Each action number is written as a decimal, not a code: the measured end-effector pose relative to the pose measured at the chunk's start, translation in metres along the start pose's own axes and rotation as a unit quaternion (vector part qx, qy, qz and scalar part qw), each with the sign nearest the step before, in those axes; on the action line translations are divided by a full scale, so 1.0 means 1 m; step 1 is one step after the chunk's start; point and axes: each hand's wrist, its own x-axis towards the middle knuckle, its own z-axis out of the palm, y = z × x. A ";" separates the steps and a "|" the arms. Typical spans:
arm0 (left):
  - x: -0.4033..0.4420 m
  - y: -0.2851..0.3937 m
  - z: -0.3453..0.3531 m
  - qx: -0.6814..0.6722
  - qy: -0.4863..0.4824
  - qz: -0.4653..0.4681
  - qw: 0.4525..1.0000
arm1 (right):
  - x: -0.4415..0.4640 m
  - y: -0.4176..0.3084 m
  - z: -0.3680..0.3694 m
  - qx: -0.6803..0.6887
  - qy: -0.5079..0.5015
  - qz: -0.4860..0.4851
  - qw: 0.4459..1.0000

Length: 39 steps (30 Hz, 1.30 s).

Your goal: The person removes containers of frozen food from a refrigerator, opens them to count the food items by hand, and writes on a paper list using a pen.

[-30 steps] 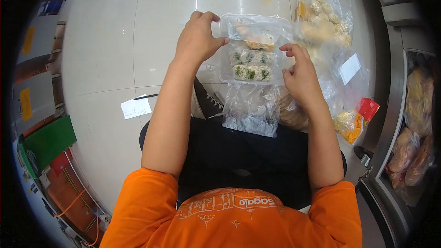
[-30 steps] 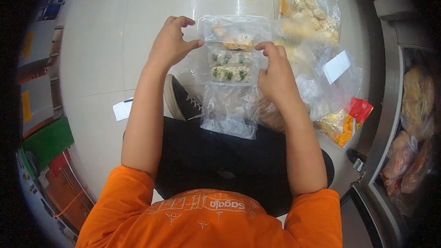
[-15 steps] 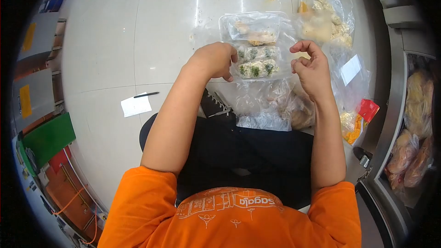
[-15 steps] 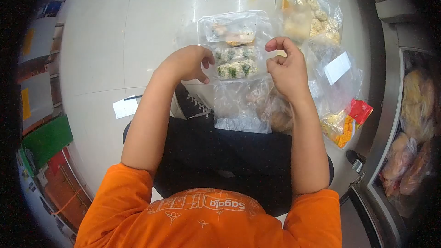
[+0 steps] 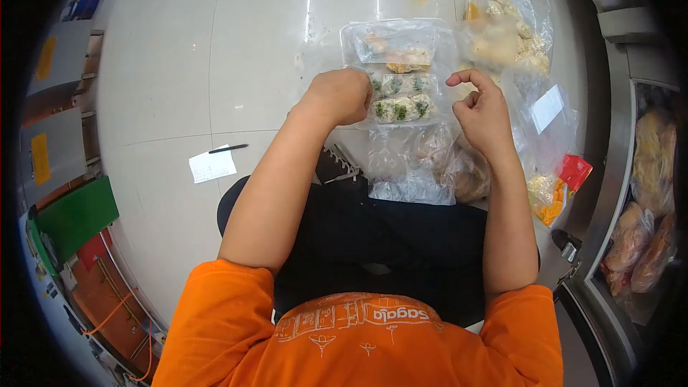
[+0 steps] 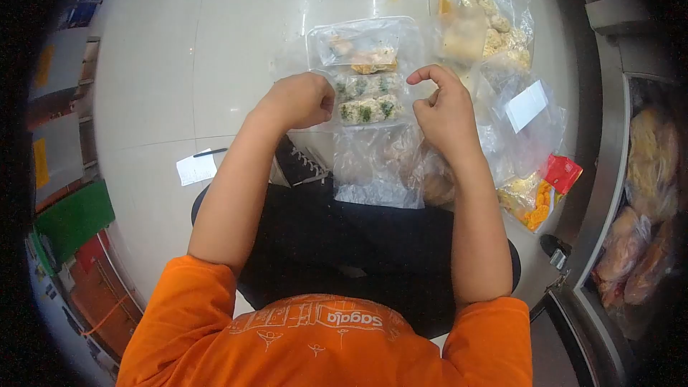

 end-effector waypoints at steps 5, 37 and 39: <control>-0.007 -0.003 -0.008 -0.039 -0.003 -0.003 0.999 | -0.006 -0.003 0.001 -0.064 -0.111 -0.026 0.991; -0.004 -0.014 -0.024 -0.113 0.291 -0.053 0.949 | 0.000 0.009 0.007 -0.118 -0.008 -0.157 0.980; -0.003 -0.016 -0.022 -0.106 0.317 -0.031 0.942 | 0.000 0.006 0.018 -0.186 0.046 -0.175 0.966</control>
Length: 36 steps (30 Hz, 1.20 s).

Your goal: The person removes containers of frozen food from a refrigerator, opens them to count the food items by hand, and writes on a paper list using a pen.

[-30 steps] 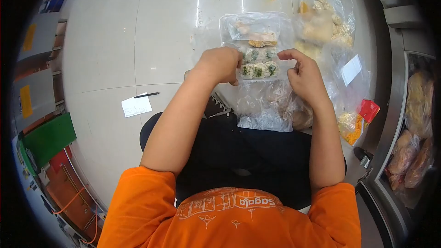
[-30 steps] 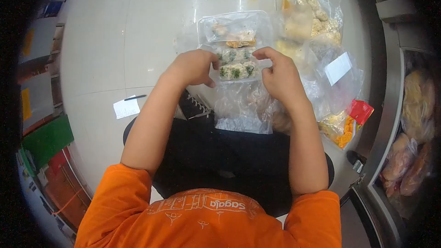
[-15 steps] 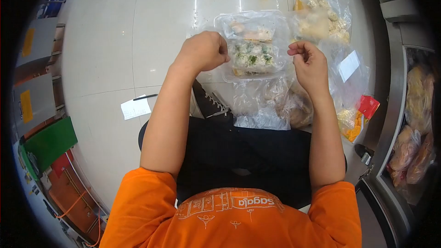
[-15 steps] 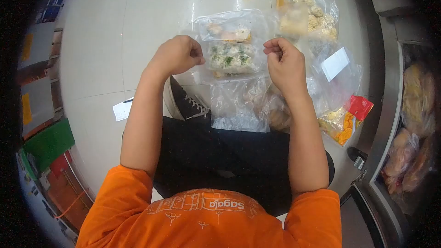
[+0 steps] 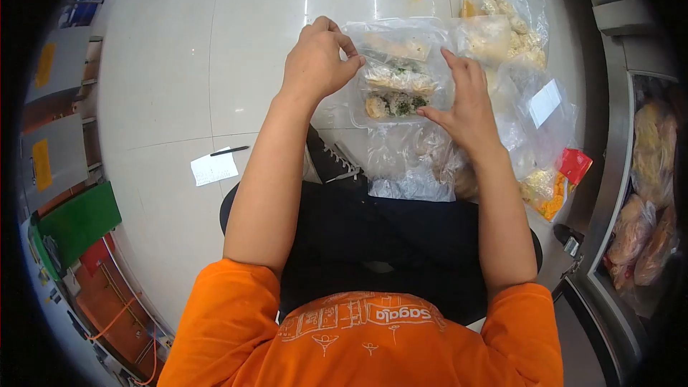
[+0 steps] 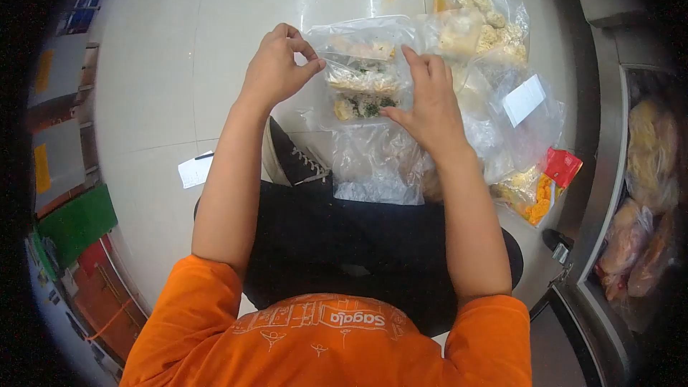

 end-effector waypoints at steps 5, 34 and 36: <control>0.009 -0.019 0.028 -0.023 0.122 0.122 0.985 | 0.014 -0.022 0.015 -0.211 0.064 -0.086 0.972; 0.037 -0.020 0.013 -0.388 0.196 -0.084 0.897 | 0.111 -0.030 0.044 -0.262 -0.238 -0.166 0.921; 0.039 -0.021 0.015 -0.395 0.205 -0.071 0.893 | 0.117 -0.023 0.047 -0.244 -0.236 -0.169 0.925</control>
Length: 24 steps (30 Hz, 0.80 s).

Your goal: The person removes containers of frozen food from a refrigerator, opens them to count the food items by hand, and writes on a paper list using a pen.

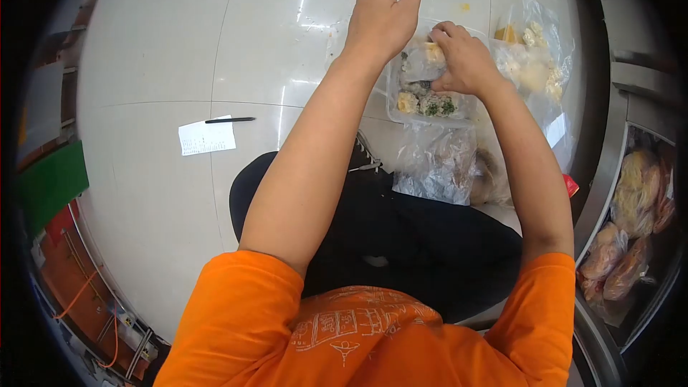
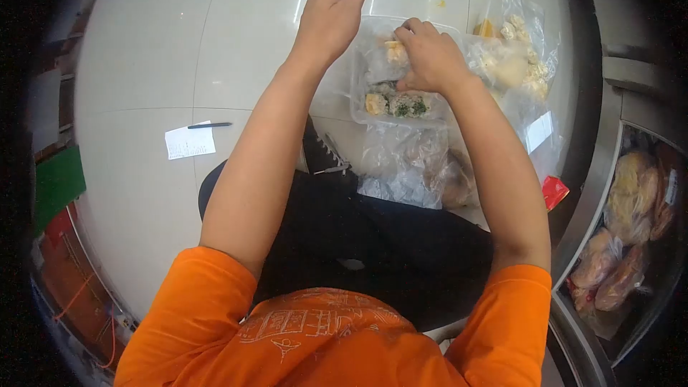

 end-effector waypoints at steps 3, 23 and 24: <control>-0.001 0.004 -0.004 0.000 -0.004 -0.001 1.000 | 0.007 0.007 0.002 0.013 -0.009 0.011 1.000; 0.000 0.010 -0.002 0.001 0.035 0.002 0.999 | -0.008 0.017 0.007 0.100 0.093 0.017 0.990; 0.001 0.010 -0.001 0.000 0.036 0.004 0.999 | -0.009 0.024 0.010 0.125 0.101 0.013 0.987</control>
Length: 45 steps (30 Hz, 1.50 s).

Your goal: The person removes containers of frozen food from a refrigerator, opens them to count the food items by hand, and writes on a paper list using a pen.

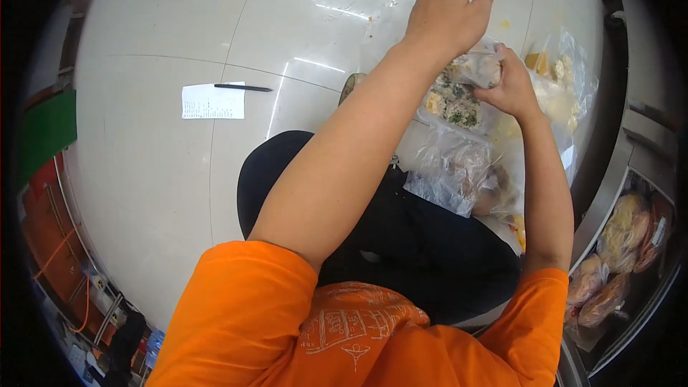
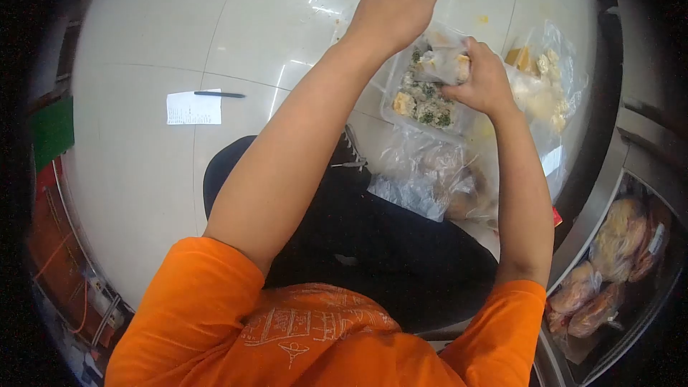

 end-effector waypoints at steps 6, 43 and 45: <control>0.001 0.002 0.004 -0.010 -0.004 -0.026 1.000 | 0.003 0.021 -0.013 0.122 -0.047 0.052 0.990; 0.000 0.017 -0.003 -0.047 -0.044 -0.150 0.987 | 0.005 0.038 -0.044 0.266 -0.112 0.184 0.940; 0.000 0.017 -0.004 -0.044 -0.045 -0.147 0.987 | -0.001 0.036 -0.034 0.225 -0.113 0.160 0.954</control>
